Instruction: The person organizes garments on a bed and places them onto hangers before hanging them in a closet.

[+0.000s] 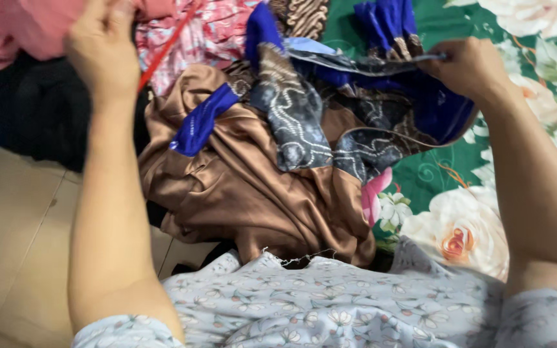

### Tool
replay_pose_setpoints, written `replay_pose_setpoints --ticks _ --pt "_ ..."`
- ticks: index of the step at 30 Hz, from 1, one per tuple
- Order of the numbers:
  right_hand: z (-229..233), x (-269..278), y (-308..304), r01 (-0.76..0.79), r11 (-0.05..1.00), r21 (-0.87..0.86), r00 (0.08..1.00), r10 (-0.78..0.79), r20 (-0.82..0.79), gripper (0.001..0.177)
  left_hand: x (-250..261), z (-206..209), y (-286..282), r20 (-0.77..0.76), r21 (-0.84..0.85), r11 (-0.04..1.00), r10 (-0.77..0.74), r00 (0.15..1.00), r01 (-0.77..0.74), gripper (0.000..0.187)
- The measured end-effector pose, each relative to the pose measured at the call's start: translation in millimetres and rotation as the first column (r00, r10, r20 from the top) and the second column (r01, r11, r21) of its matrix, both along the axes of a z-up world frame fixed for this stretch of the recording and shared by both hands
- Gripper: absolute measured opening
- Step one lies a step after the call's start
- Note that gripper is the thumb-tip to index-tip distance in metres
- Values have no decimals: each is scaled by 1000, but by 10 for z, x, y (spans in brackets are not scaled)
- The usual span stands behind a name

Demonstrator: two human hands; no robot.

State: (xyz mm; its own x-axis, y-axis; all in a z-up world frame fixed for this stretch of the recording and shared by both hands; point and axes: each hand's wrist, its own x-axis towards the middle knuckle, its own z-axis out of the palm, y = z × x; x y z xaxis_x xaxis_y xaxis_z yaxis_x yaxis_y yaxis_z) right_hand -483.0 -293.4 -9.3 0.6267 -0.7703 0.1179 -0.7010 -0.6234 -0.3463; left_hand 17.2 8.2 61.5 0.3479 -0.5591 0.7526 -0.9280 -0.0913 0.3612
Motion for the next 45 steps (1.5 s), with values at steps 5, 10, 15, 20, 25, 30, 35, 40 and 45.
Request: replay_pose_setpoints --ticks 5,10,15,20,25,30,35,40,45 --pt "217 -38 -40 93 958 270 988 -122 94 31 -541 483 85 -269 67 912 -374 888 405 16" --pt "409 24 33 -18 957 289 970 -53 236 24 -1309 432 -200 -175 101 722 -664 727 684 15" --pt "600 181 212 -60 996 73 973 42 226 24 -1793 34 -479 -149 185 861 -451 880 473 16" --pt "1002 323 639 -113 940 321 954 12 301 26 -2272 -359 -753 -217 62 838 -518 827 542 15" --pt "1399 -12 643 -396 788 -471 894 447 -3 29 -2126 -337 -863 -302 -60 781 -608 734 622 16" --pt "1038 -158 588 -421 874 -242 902 431 -14 31 -2003 -299 -947 -374 -26 597 -750 546 802 15" --pt "1102 -383 592 -458 881 -117 882 467 63 34 -1483 -154 -1080 -449 83 613 -681 578 786 28" --pt "1353 -360 825 -499 862 -94 854 507 116 34 -1600 -375 -1195 -74 386 669 -664 744 636 70" --pt "1530 -356 928 -501 844 -193 845 525 105 31 -1500 -499 -1354 299 373 877 -423 855 304 29"
